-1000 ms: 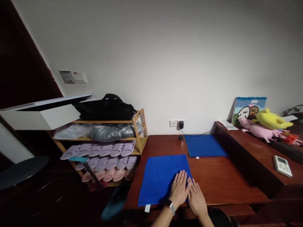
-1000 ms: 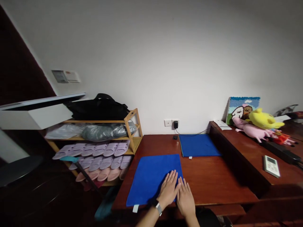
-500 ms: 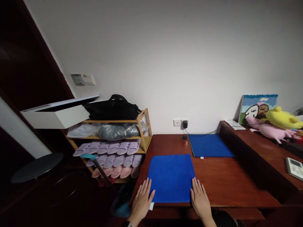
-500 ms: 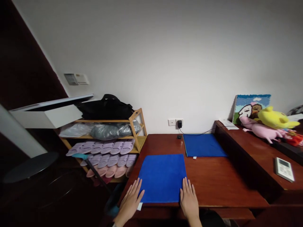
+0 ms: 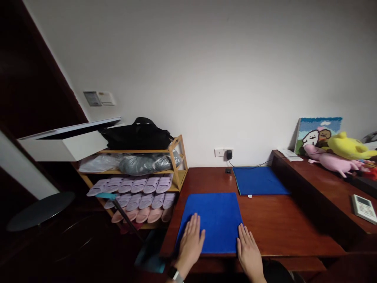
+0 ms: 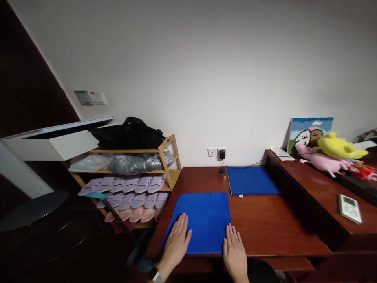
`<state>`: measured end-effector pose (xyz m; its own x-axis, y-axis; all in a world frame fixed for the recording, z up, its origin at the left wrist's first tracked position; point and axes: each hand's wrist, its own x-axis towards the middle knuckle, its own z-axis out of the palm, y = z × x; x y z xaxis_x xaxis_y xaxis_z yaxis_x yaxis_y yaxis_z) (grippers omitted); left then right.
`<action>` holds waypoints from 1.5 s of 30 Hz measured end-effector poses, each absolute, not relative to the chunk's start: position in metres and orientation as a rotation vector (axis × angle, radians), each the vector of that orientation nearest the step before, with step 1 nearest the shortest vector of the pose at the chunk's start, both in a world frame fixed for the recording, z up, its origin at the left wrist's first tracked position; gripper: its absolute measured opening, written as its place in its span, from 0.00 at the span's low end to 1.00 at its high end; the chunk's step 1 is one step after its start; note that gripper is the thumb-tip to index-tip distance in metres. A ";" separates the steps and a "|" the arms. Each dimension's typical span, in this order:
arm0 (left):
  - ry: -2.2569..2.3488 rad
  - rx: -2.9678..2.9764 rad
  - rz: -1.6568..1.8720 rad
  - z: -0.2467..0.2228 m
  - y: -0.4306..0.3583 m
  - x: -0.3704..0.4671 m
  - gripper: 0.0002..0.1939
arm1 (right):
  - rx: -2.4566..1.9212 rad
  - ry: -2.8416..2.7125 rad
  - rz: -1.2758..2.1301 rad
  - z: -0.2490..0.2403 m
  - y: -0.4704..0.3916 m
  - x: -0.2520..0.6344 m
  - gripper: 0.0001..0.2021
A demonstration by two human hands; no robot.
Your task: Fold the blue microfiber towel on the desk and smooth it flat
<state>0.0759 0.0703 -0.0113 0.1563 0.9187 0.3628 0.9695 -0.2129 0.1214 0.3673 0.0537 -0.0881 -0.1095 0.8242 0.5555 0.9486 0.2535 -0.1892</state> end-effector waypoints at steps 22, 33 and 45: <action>-2.056 -2.225 -0.389 -0.032 0.094 0.033 0.35 | -1.788 -2.022 0.048 -0.068 0.047 0.367 0.32; -2.016 -2.203 -0.419 -0.043 0.093 0.034 0.35 | -1.990 -2.090 0.218 -0.013 0.122 0.348 0.32; -1.796 -2.526 -0.569 -0.015 0.137 0.159 0.33 | -1.993 -2.070 0.326 -0.031 0.130 0.348 0.33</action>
